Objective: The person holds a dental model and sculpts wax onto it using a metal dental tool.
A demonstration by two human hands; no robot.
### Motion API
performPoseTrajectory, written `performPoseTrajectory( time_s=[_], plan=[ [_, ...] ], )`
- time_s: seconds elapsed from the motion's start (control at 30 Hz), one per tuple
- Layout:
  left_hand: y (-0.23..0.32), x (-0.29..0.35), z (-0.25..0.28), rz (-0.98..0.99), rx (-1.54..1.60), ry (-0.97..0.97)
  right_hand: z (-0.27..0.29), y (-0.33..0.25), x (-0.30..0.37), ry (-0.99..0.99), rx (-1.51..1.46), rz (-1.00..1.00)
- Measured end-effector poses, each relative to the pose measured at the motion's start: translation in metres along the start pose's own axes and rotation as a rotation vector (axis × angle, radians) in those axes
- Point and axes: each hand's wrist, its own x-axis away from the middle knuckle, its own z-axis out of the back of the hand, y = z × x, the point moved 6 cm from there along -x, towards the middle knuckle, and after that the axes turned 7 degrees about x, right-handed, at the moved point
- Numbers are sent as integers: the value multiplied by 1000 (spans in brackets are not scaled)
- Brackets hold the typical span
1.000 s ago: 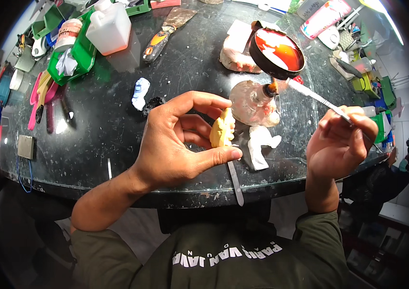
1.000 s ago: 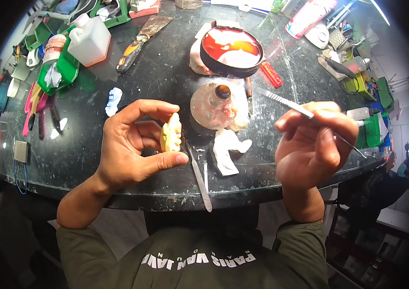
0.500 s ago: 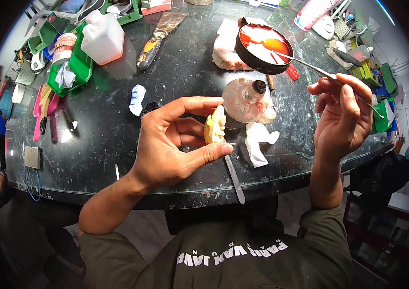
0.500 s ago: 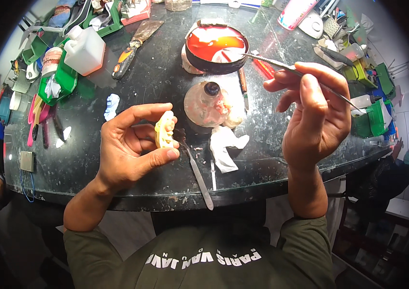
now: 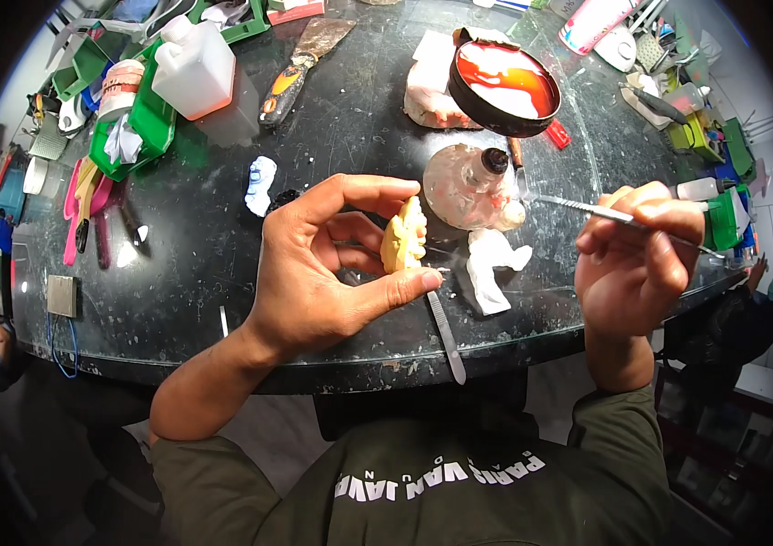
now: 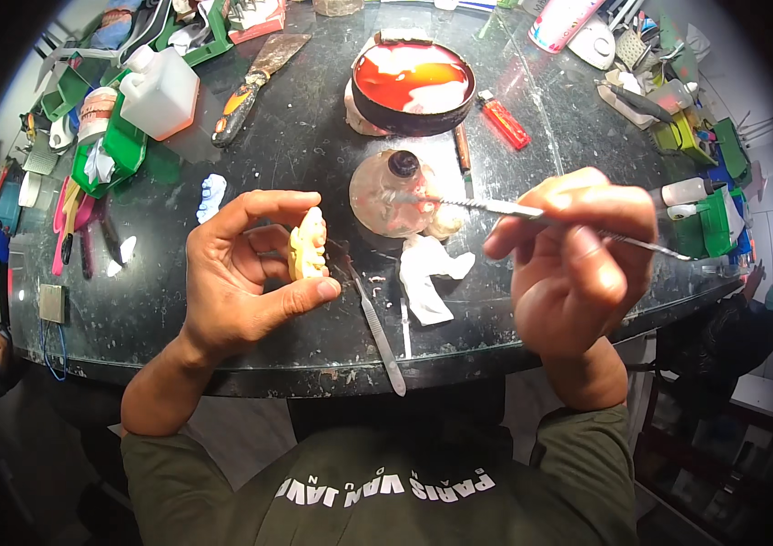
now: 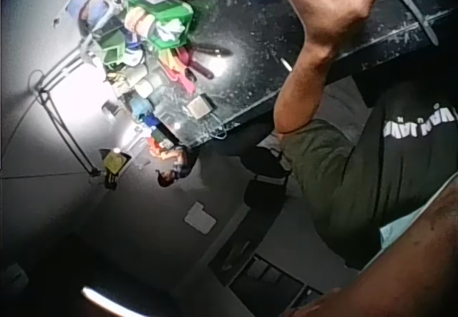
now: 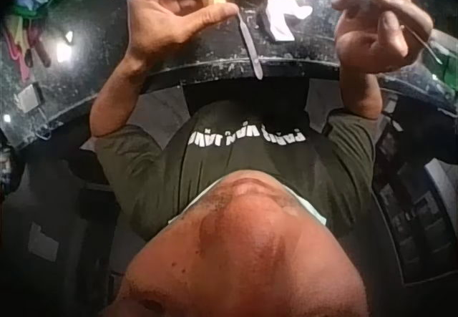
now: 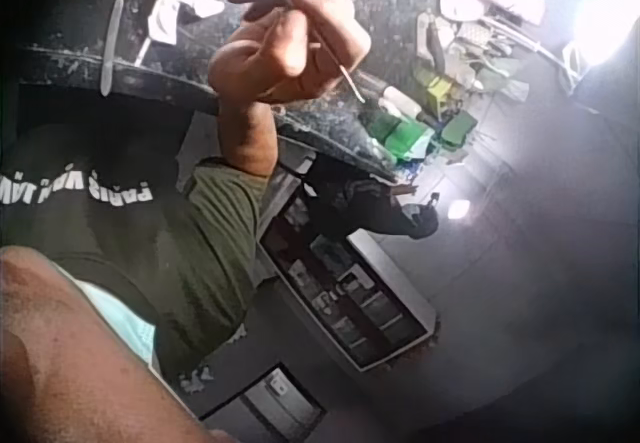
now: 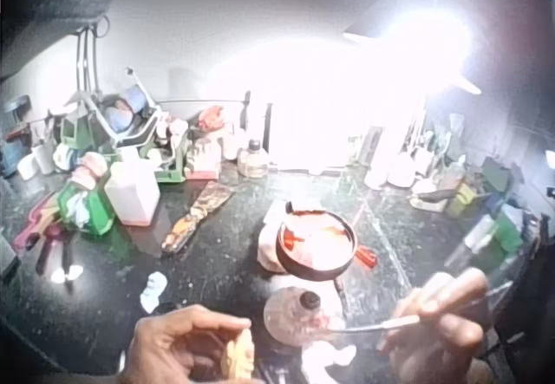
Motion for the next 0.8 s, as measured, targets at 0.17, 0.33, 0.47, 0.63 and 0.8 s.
performPoseTrajectory(
  time_s=[0.17,0.33,0.47,0.63,0.8],
  plan=[
    [-2,1,-1,32,83,56,-15,-2,11,-102,52,29],
    [0,0,-2,21,95,42,-20,-4,14,-161,43,-6],
    [3,0,-2,16,52,-6,-22,-3,15,-194,66,15],
    [2,1,-2,33,61,-4,-23,-3,15,-196,75,-1],
    [2,1,-3,45,76,-3,-25,-2,15,-204,77,-10]
  ],
)
